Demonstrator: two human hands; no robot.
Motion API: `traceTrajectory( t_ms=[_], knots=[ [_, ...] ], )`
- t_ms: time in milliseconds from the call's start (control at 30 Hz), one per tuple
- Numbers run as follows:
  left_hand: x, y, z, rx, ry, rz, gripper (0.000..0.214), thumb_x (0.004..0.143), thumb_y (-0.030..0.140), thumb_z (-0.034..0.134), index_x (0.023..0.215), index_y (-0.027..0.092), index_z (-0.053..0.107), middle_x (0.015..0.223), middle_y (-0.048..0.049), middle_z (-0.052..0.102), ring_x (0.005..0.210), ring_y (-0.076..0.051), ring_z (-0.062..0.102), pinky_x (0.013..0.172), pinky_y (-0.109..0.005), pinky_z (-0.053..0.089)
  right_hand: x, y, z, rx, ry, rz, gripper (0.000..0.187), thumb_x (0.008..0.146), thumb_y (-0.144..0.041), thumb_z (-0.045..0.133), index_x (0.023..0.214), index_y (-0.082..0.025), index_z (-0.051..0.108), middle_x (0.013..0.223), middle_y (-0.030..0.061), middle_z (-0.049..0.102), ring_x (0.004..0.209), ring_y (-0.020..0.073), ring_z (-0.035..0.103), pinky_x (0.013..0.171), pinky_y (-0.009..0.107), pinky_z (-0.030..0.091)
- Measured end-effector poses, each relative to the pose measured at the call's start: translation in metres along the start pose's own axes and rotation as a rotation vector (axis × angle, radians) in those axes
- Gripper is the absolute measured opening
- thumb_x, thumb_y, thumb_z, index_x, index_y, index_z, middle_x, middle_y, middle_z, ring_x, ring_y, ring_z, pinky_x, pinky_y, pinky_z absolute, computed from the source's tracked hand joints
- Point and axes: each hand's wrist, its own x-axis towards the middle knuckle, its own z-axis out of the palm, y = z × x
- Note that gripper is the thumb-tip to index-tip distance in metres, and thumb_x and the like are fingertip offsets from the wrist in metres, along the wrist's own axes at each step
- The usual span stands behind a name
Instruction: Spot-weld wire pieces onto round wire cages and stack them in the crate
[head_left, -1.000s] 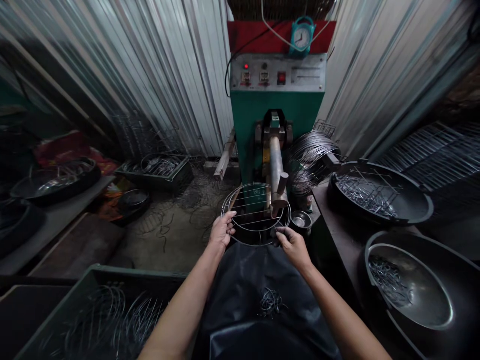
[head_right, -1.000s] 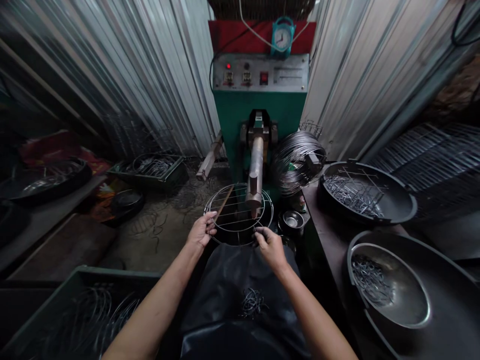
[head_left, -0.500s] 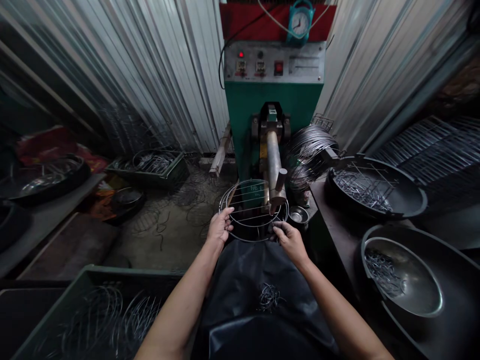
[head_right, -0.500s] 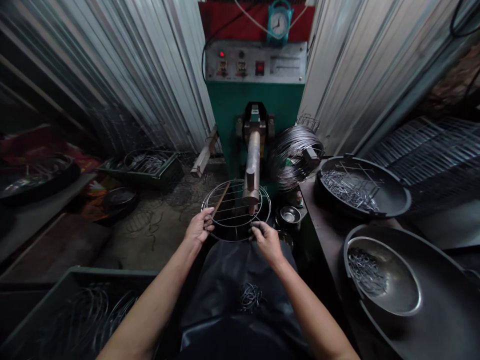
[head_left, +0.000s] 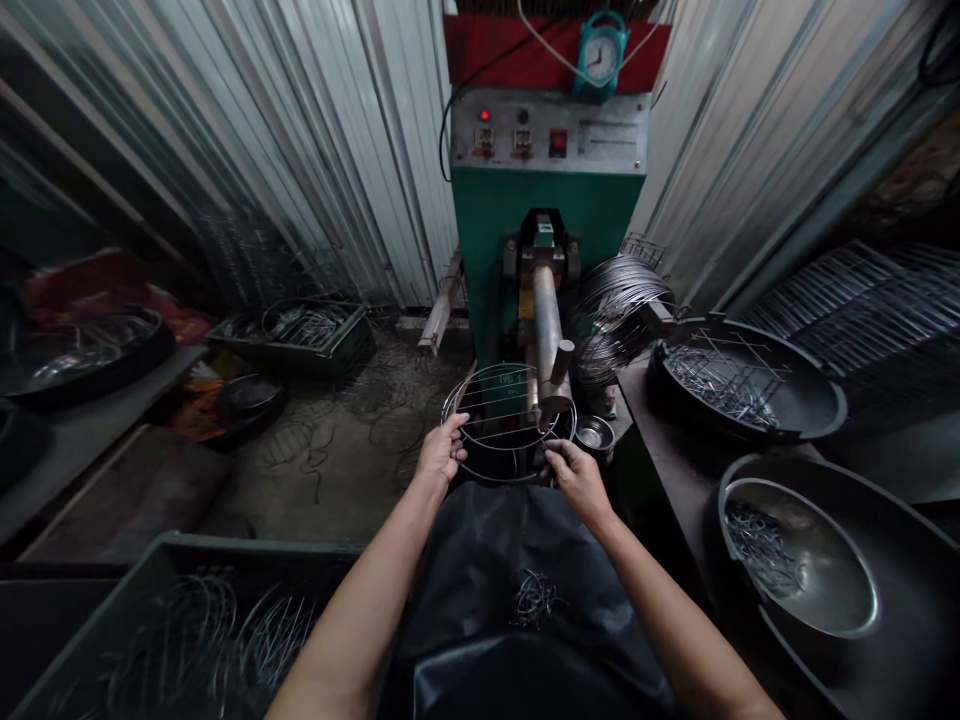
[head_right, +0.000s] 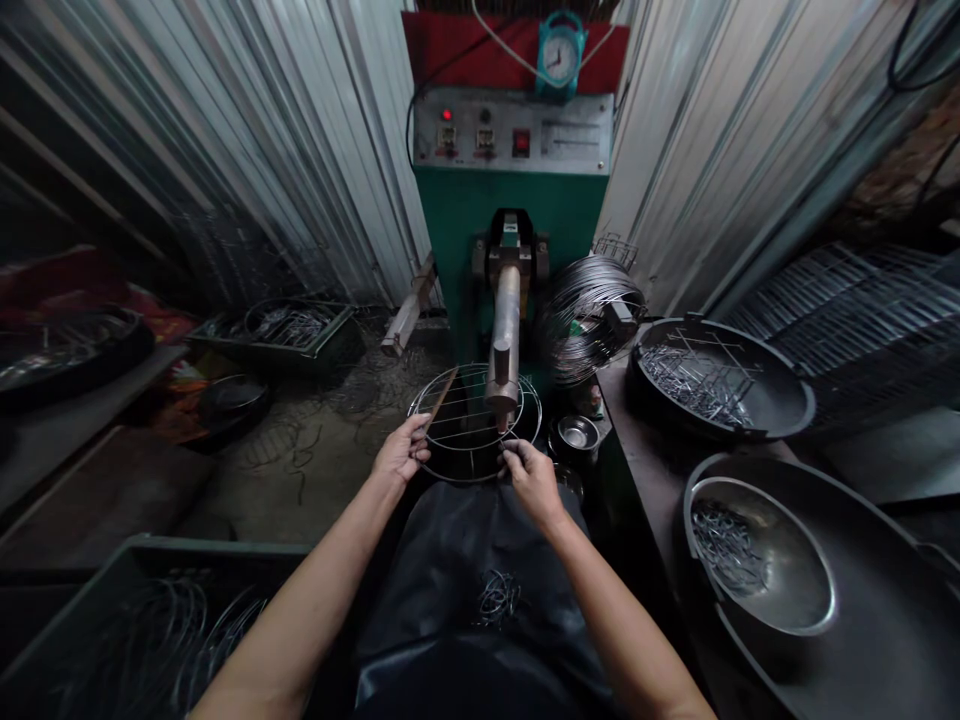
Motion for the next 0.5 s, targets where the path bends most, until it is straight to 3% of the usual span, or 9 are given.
traceTrajectory(
  t_ms=[333,500],
  knots=[
    [0.012,-0.002,0.004,0.013,0.02,-0.062,0.039,0.046,0.027,0.075,0.062,0.018,0.04,0.043,0.0124,0.029,0.033,0.0,0.018,0.031,-0.013,0.014,0.008,-0.002,-0.002,-0.027,0.032,-0.018,0.024,0.077,-0.038,0.051,0.085,-0.017,0.06,0.07,0.0024,0.063,0.05,0.0131,0.056,0.047,0.024,0.043],
    [0.021,-0.005,0.003,0.025,0.037,-0.069,0.039,0.047,0.026,0.076,0.062,0.017,0.041,0.044,0.0126,0.028,0.032,0.0,0.021,0.031,-0.013,0.013,0.012,-0.002,0.0,-0.033,0.044,-0.012,0.025,0.077,-0.038,0.05,0.083,-0.017,0.061,0.056,-0.0001,0.06,0.049,0.0138,0.055,0.047,0.024,0.042]
  ],
)
